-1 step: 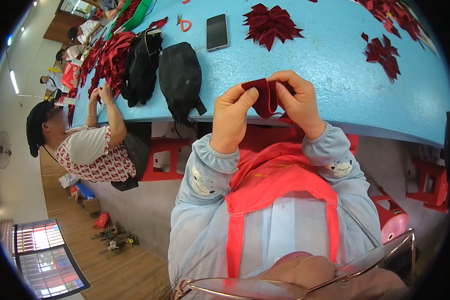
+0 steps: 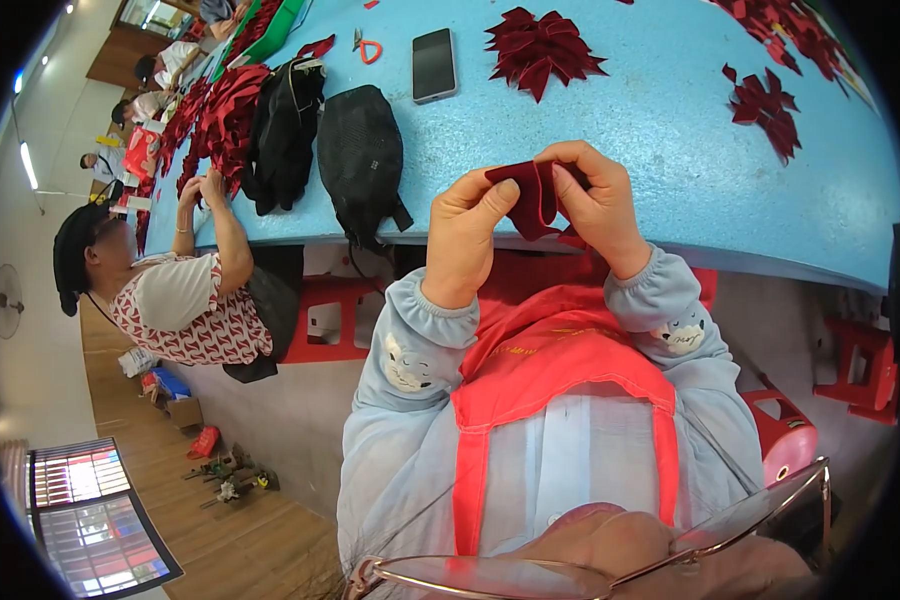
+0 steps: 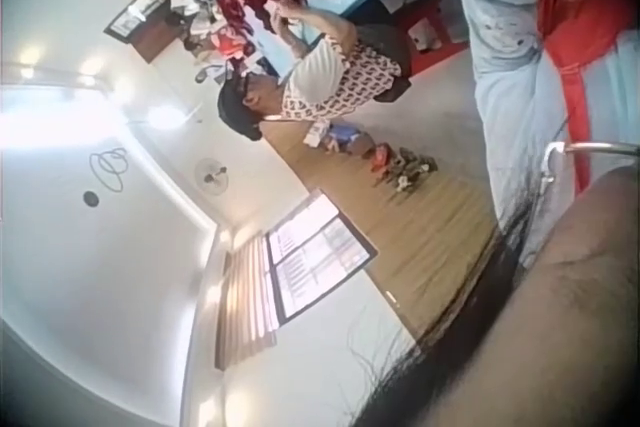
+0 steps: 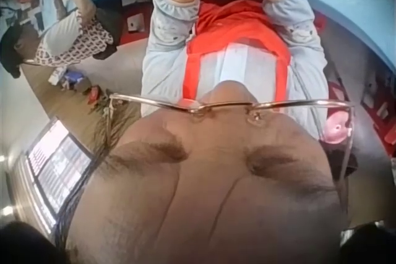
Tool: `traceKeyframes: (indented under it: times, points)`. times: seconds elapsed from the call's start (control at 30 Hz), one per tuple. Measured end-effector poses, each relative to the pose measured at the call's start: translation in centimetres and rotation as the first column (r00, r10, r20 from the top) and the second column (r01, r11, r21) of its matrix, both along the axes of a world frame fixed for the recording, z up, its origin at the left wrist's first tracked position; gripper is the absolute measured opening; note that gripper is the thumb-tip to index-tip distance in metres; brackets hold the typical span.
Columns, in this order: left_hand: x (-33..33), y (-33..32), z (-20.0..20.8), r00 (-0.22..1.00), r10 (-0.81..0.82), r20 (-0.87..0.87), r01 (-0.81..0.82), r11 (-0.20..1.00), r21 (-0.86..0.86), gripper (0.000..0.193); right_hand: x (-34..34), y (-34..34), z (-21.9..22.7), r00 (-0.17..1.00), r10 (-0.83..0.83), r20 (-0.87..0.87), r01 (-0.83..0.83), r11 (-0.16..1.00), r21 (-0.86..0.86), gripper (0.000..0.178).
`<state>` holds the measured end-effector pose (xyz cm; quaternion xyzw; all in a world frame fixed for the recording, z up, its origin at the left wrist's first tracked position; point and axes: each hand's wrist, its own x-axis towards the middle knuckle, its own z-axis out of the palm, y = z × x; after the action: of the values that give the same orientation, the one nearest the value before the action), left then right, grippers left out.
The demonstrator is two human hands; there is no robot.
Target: Making decorative ribbon bows by folding and tying red fabric pieces.
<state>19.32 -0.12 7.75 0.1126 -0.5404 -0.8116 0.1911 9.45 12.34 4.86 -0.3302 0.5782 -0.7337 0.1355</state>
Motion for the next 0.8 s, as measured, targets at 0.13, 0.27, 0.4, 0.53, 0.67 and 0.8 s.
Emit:
traceKeyframes:
  times: [0.13, 0.27, 0.4, 0.53, 0.67, 0.8]
  points:
    - [-0.1, -0.1, -1.2, 0.999, -0.022, -0.039, 0.018, 0.997, -0.08, 0.013, -0.3, -0.4, 0.2, 0.973, -0.103, -0.207, 0.099, 0.995, -0.026, 0.013]
    - [-0.1, 0.0, -1.4, 0.999, -0.017, -0.041, 0.013, 0.994, -0.112, 0.013, -0.2, -0.5, 0.1, 0.97, -0.087, -0.226, 0.089, 0.996, -0.002, 0.013]
    - [0.1, 0.3, -0.7, 0.993, -0.102, 0.053, 0.102, 0.995, 0.004, 0.013, -0.5, -0.4, -0.3, 0.974, -0.095, -0.205, 0.102, 0.994, 0.025, 0.013]
    - [0.1, 0.5, -0.5, 0.984, -0.122, 0.129, 0.115, 0.991, 0.062, 0.011, -0.5, -0.2, -0.2, 0.978, -0.118, -0.174, 0.12, 0.993, 0.003, 0.014]
    - [-0.1, 0.7, -0.6, 0.978, -0.118, 0.169, 0.101, 0.989, 0.107, 0.01, -0.5, -0.4, -0.6, 0.984, -0.137, -0.115, 0.135, 0.99, -0.029, 0.014]
    - [-0.1, 0.7, -1.4, 0.977, -0.118, 0.177, 0.094, 0.986, 0.14, 0.006, -0.5, -0.5, -1.0, 0.975, -0.173, -0.14, 0.171, 0.985, -0.029, 0.015]
